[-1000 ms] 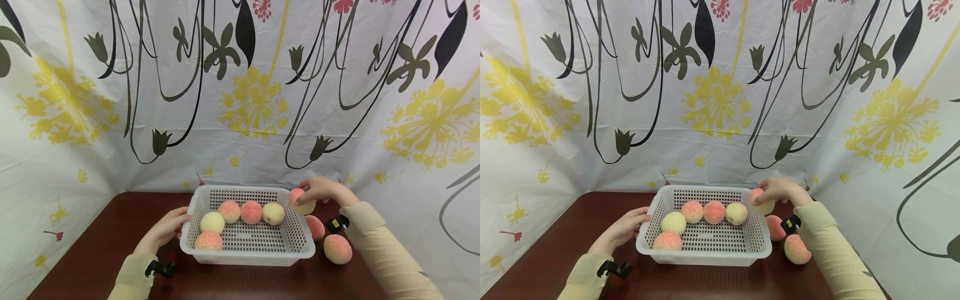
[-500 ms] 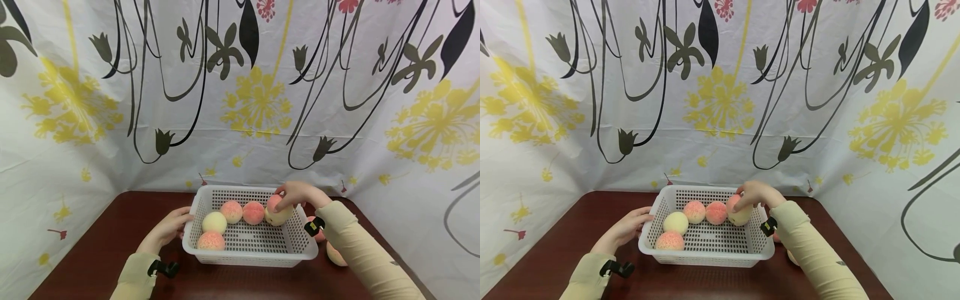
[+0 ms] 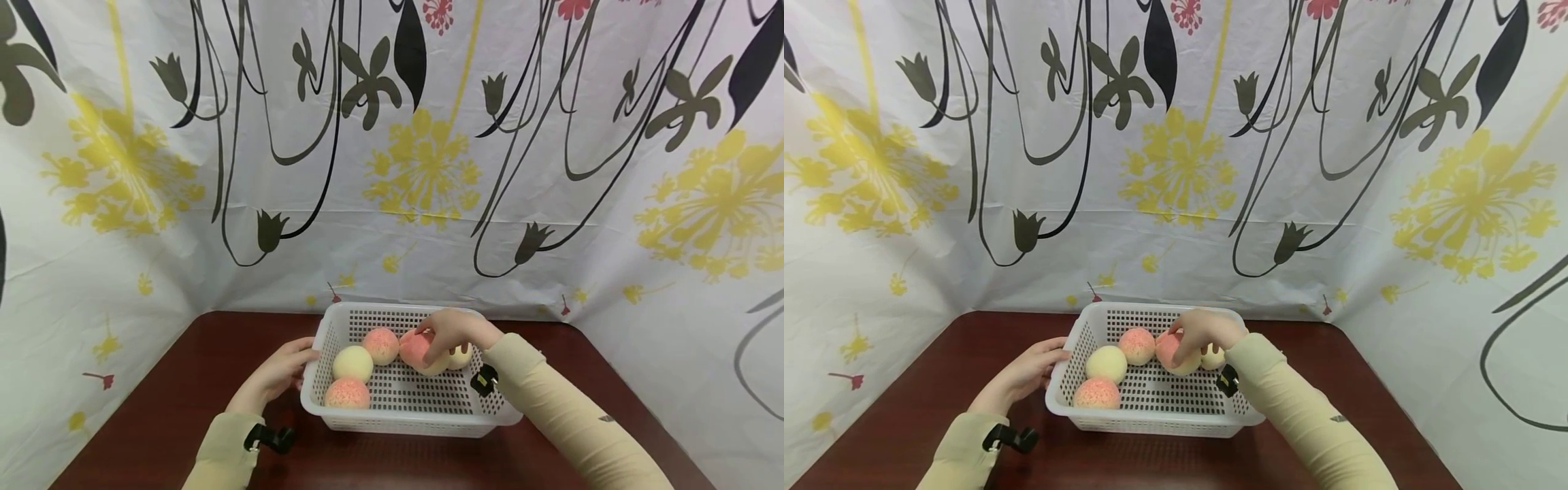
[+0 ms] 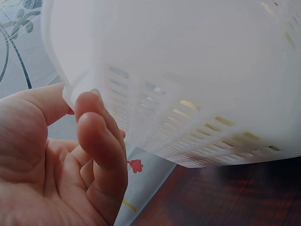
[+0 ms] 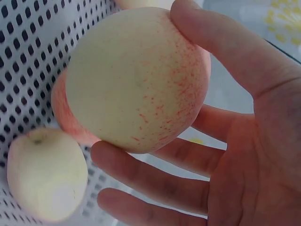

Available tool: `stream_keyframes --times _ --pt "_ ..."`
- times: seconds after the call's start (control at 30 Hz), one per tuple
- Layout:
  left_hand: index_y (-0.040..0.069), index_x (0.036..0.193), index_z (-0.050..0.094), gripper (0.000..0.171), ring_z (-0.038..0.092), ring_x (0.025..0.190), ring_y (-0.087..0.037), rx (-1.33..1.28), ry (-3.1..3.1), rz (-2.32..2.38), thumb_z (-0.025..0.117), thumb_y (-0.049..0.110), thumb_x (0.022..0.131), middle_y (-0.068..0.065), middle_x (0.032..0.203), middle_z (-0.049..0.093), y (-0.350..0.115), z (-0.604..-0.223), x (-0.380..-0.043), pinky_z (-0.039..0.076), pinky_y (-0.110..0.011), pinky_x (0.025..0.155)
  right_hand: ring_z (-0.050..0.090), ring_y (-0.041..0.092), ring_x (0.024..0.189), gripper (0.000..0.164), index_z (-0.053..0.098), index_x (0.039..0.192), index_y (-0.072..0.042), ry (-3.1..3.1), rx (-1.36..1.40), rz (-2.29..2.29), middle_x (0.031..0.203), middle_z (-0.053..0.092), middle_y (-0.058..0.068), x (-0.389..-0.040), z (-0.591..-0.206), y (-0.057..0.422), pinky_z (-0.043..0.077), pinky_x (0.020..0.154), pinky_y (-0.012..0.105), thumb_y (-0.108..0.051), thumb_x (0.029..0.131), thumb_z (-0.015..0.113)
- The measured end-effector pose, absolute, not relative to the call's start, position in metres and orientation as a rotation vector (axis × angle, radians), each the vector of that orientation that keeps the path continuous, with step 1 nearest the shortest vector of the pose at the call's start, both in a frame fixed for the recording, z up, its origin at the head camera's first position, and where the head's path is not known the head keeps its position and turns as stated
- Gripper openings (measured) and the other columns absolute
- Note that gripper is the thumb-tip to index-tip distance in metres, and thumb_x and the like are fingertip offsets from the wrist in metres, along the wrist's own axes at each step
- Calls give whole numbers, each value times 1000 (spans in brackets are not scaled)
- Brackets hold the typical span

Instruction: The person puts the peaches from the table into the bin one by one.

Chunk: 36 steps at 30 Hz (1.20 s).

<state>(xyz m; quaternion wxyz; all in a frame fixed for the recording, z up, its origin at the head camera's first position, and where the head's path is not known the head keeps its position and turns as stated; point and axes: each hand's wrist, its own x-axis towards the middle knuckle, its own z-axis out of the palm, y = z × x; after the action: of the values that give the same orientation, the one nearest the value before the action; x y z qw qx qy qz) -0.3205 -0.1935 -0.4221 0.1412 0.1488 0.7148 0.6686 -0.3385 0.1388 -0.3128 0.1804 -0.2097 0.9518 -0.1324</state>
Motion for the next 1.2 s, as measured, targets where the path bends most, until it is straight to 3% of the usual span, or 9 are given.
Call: stream_keyframes --times 0.33,0.43,0.53,0.6,0.9,1.2 --pt "-2 132 32 50 53 56 -15 439 2061 1944 50 19 89 -24 99 57 -191 -422 -321 41 -28 43 54 17 68 61 57 116 -23 2688 -710 -299 105 52 -5 -341 -336 113 44 42 35 -30 58 76" --pt "-2 132 32 50 54 56 -15 438 2064 1941 49 19 89 -24 99 57 -190 -422 -321 41 -29 44 53 15 82 61 58 113 -23 2706 -778 -266 108 54 -5 -341 -341 107 47 59 34 -28 56 77" --pt "-3 132 32 50 54 56 -15 437 2060 1941 49 17 90 -24 99 57 -189 -420 -320 41 -29 44 51 16 95 63 59 113 -20 2713 -826 -272 109 55 -4 -341 -346 103 42 78 35 -25 53 78" --pt "-3 132 31 49 54 57 -15 439 2054 1940 48 16 90 -25 100 57 -189 -417 -318 41 -29 44 49 16 101 64 59 114 -19 2718 -852 -264 110 56 -4 -341 -349 100 38 84 35 -25 52 78" --pt "-6 133 28 48 54 57 -15 444 2030 1924 45 12 91 -28 101 55 -188 -403 -310 42 -29 45 50 10 89 64 60 113 -19 2766 -1019 -129 97 58 -9 -344 -360 94 40 78 28 -29 53 77" --pt "-1 133 31 50 55 56 -16 414 2071 1930 48 18 90 -22 99 58 -193 -421 -320 42 -27 43 51 13 91 61 60 111 -23 2811 -1048 -9 94 58 -11 -344 -366 87 39 78 31 -36 54 78"
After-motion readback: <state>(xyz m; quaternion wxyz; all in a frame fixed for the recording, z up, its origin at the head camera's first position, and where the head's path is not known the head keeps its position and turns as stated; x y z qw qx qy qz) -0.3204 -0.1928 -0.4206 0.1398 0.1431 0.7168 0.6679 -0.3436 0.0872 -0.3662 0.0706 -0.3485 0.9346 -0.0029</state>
